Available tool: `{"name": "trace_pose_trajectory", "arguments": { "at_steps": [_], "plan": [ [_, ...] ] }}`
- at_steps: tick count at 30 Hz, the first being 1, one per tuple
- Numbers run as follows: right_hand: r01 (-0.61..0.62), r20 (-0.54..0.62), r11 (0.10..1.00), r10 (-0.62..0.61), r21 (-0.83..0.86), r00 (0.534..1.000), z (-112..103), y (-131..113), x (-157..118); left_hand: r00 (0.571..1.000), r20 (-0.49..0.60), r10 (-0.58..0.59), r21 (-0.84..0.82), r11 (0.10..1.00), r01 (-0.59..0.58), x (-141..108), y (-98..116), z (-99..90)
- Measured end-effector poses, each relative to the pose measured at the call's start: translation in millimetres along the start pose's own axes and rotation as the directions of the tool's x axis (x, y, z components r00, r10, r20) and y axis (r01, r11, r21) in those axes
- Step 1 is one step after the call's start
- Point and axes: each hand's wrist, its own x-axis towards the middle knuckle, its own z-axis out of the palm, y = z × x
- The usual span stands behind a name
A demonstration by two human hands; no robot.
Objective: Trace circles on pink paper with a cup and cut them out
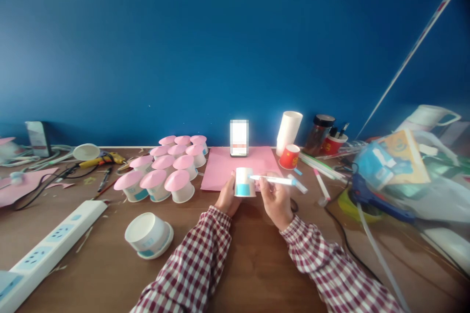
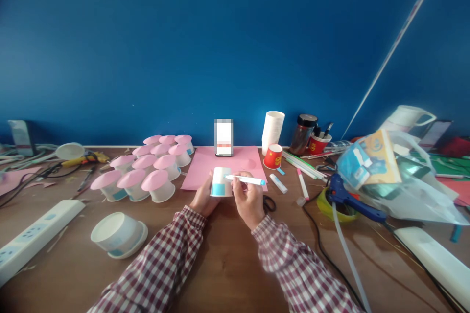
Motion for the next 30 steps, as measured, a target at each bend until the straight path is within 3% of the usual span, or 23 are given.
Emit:
{"name": "trace_pose_trajectory", "arguments": {
  "at_steps": [11, 30],
  "plan": [
    [0.056, -0.061, 0.993, -0.063, -0.102, 0.996, -3.1, -1.8, 3.2, 1.000, 0.005, -0.002, -0.020, 1.000, 0.002, 1.7, -2.0, -4.8],
    [0.004, -0.053, 0.997, -0.008, -0.071, 0.999, -3.1, -3.2, 4.4, 1.000, -0.012, -0.012, -0.025, 1.000, 0.012, 0.3, 0.1, -1.8]
  ]
}}
